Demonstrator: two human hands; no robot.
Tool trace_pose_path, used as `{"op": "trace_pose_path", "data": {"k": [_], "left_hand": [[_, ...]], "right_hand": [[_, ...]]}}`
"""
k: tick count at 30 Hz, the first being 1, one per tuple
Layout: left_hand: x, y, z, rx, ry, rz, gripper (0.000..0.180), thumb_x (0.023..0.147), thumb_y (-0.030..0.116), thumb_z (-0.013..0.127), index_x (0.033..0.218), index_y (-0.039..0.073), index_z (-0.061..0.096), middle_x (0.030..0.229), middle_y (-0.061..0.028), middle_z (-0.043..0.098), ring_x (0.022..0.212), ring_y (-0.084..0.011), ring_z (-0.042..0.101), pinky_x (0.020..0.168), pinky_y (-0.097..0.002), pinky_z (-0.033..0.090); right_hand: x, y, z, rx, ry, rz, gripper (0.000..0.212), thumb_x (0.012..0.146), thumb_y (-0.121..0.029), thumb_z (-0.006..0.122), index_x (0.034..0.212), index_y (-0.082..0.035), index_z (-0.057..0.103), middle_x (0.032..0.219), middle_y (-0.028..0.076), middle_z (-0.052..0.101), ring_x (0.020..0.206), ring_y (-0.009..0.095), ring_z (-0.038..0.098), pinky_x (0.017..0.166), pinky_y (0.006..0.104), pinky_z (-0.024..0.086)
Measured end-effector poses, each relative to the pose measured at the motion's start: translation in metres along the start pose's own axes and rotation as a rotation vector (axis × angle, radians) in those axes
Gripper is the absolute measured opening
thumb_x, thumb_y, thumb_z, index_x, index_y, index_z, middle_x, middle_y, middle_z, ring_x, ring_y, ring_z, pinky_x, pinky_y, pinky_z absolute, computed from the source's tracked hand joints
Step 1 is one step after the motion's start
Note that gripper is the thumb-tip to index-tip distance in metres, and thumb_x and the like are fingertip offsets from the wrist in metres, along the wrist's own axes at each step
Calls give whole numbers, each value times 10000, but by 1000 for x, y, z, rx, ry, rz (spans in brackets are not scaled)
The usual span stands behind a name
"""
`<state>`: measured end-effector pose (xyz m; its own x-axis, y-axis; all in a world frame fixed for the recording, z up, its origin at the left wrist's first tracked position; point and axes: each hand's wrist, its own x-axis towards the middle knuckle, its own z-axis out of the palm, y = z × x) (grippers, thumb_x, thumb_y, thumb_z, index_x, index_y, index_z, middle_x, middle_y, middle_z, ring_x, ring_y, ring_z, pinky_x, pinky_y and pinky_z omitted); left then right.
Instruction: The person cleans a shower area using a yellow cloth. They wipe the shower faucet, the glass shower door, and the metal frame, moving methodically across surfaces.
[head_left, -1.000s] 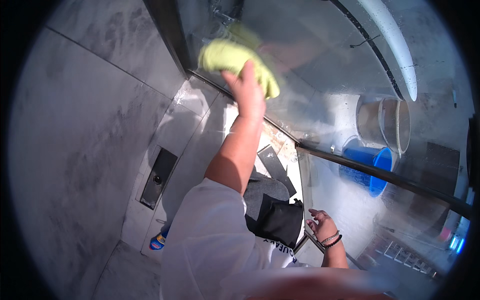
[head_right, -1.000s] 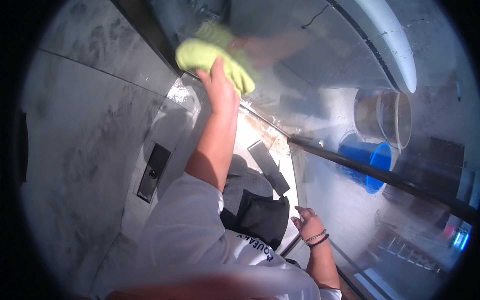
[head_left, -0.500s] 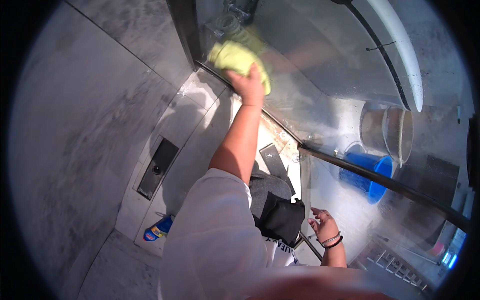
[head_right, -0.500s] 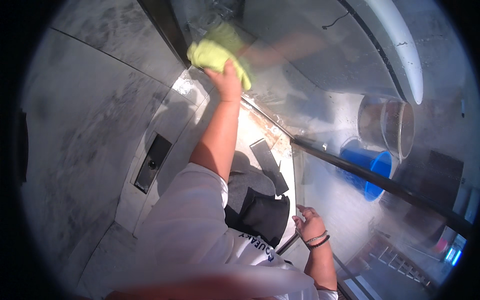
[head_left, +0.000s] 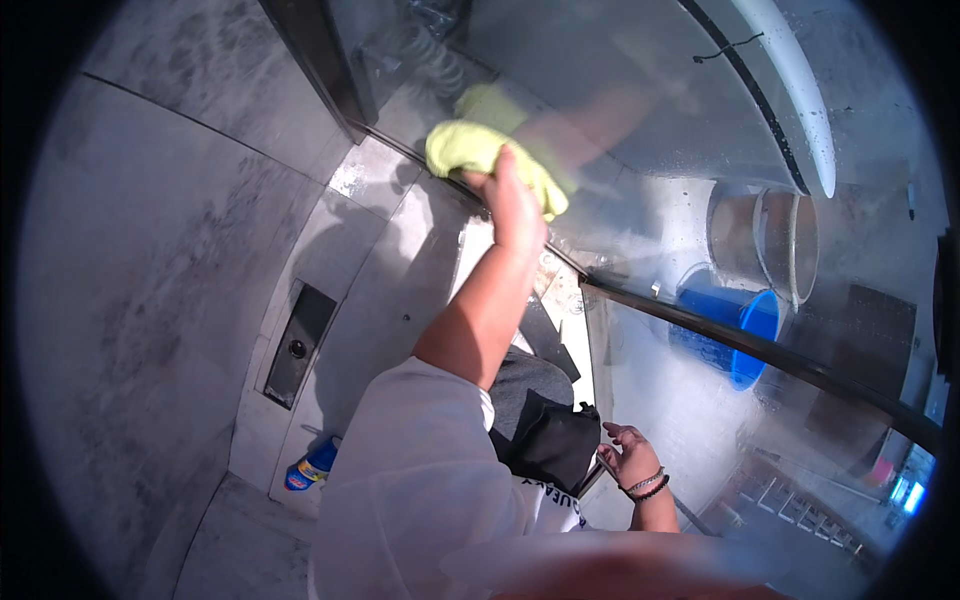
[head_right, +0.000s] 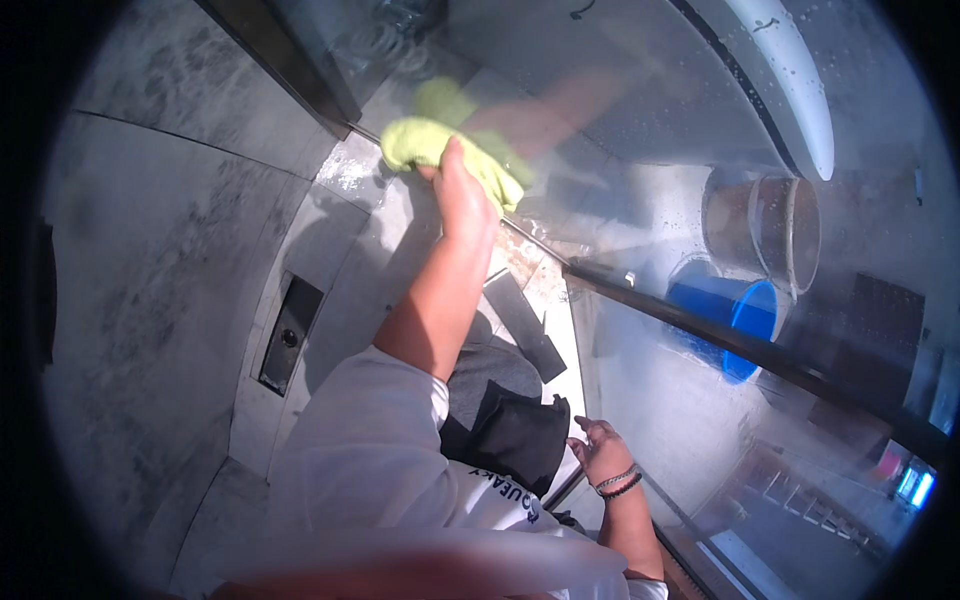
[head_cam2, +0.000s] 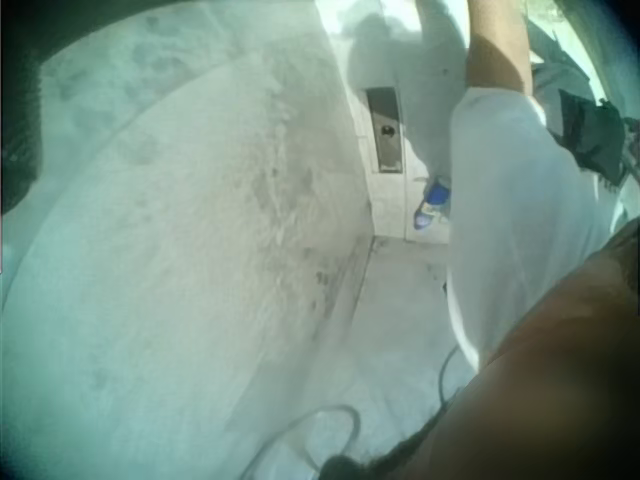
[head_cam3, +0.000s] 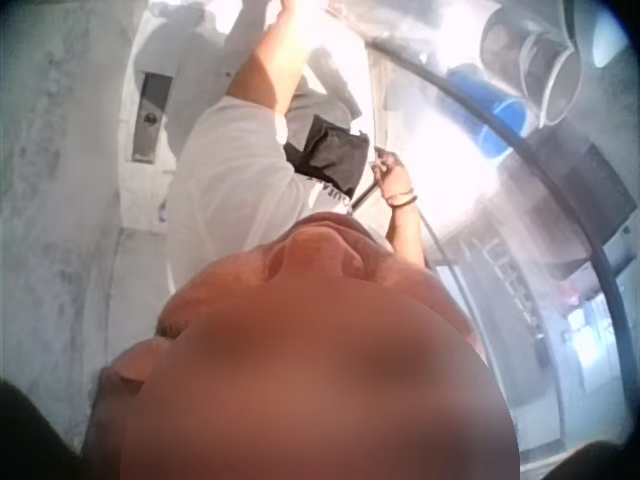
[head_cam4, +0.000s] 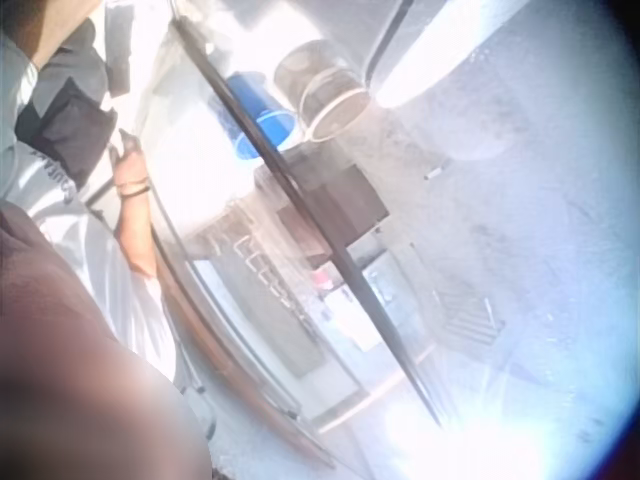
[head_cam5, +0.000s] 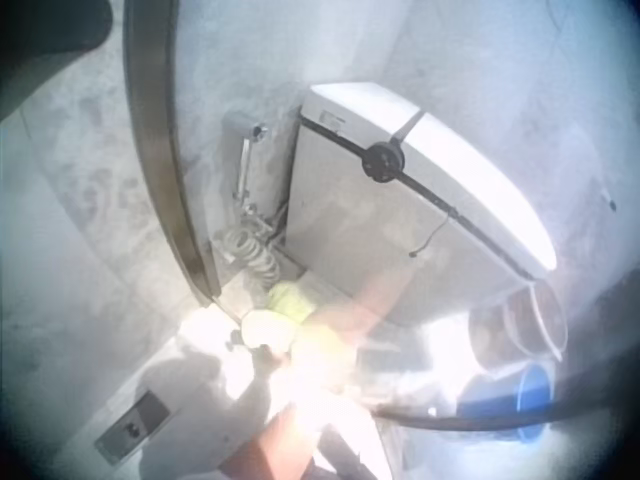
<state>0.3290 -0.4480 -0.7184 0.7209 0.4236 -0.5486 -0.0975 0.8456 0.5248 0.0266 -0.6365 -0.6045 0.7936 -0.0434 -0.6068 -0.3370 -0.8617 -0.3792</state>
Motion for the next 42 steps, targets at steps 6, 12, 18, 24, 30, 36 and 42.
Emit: {"op": "trace_pose_path", "data": {"k": [6, 12, 18, 24, 30, 36, 42], "left_hand": [[-108, 79, 110, 408, -577, 947, 658, 725, 114, 616, 1284, 35, 279, 1235, -285, 298, 1183, -519, 227, 914, -638, 208], [-117, 60, 111, 603, -609, 1318, 405, 700, 151, 606, 1075, 15, 538, 1215, -260, 407, 1141, -419, 386, 987, -523, 253], [4, -46, -56, 804, -334, 591, 633, 725, 149, 561, 1249, -82, 290, 1227, -264, 367, 1120, -375, 405, 1006, -433, 295], [85, -108, -148, 683, -25, -148, 621, 766, 182, 540, 1281, -52, 284, 1218, -186, 435, 1104, -276, 462, 939, -364, 372], [78, -114, -138, 290, -44, -401, 596, 768, 113, 533, 1295, -16, 286, 1210, -153, 416, 1088, -257, 456, 917, -348, 381], [-58, -6, -10, 925, -507, 567, 582, 777, 97, 589, 1284, -10, 324, 1243, -208, 355, 1202, -322, 318, 1025, -391, 239], [-121, 87, 115, 1097, -595, 1575, 761, 623, 342, 735, 1247, 55, 405, 1331, -272, 191, 1233, -368, 242, 980, -461, 335]], "right_hand": [[4, -1, 0, -2, 24, -35, 315, 735, -112, 684, 1028, -27, 603, 923, 175, 606, 843, 326, 604, 725, 368, 496], [15, -2, -6, -39, 8, -57, 309, 733, -109, 680, 1021, -25, 605, 933, 178, 607, 844, 325, 603, 736, 366, 494], [11, 6, -1, -12, 4, -37, 325, 730, -121, 686, 1029, -21, 606, 924, 174, 610, 847, 327, 601, 737, 362, 493], [-2, 13, 4, -43, 10, -88, 339, 728, -109, 690, 1042, -19, 603, 918, 170, 613, 802, 303, 611, 714, 352, 500], [-13, 27, 11, 20, 49, 9, 335, 747, -143, 680, 1049, -22, 601, 904, 175, 614, 807, 317, 608, 718, 360, 499], [-12, 43, 19, 60, 58, -59, 342, 758, -180, 671, 1053, -24, 599, 893, 190, 609, 819, 339, 596, 731, 372, 489], [-7, 51, 20, 67, 123, -161, 334, 770, -207, 661, 1040, -20, 598, 913, 192, 608, 835, 344, 590, 751, 374, 484]]}}
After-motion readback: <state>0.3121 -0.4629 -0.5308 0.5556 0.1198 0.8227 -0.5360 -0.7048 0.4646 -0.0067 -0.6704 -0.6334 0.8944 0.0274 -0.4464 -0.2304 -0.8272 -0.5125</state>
